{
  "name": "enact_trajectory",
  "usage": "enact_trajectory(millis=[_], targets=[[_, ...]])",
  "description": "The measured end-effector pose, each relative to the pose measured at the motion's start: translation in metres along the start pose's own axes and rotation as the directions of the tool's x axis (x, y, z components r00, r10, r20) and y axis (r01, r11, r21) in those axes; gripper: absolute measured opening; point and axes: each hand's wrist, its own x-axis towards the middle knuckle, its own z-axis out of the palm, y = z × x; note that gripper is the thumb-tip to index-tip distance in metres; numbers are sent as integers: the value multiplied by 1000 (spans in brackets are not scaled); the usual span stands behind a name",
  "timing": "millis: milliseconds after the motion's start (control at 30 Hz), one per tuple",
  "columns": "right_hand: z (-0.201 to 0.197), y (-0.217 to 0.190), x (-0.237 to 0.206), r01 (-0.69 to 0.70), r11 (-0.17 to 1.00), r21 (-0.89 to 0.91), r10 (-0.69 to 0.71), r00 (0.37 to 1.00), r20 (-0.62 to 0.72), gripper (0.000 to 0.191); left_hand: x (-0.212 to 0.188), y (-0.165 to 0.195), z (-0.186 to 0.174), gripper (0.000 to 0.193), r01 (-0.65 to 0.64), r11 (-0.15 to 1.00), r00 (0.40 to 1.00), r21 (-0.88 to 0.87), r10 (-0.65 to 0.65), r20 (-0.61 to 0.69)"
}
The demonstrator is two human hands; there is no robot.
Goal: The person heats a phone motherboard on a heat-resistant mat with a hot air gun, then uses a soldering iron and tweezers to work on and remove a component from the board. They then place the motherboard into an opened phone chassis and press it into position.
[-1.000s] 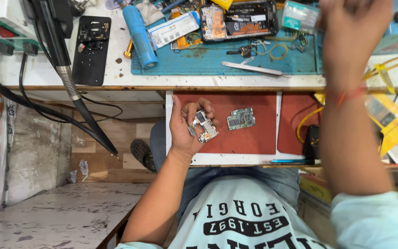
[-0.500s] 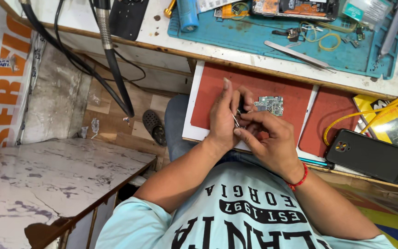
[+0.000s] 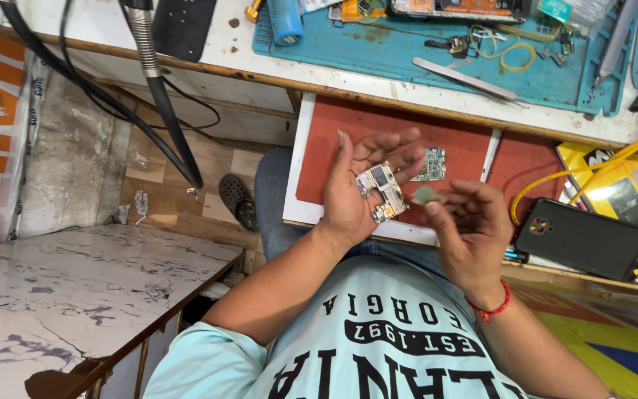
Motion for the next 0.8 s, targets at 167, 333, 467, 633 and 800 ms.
enact_trajectory(millis=[167, 333, 467, 633, 800], targets=[[5, -6, -4, -285, 958, -13, 285, 958, 38, 19, -9, -9, 8, 63, 52, 997, 999, 52, -53, 13], [7, -9, -2, -211, 976, 55, 200, 968, 155, 11, -11, -9, 13, 64, 25, 998, 999, 60, -27, 29], [8, -10, 0, -400, 912, 84, 385, 910, 153, 13, -11, -8, 18, 66, 32, 991, 999, 126, -35, 17], [6, -8, 0, -409, 900, 150, 398, 912, 97, 14, -18, -5, 22, 68, 91, 974, 994, 207, -77, -75], [4, -7, 0, -371, 901, 225, 371, 928, 43, 13, -44, -12, 21, 51, 138, 961, 985, 242, -109, -131]])
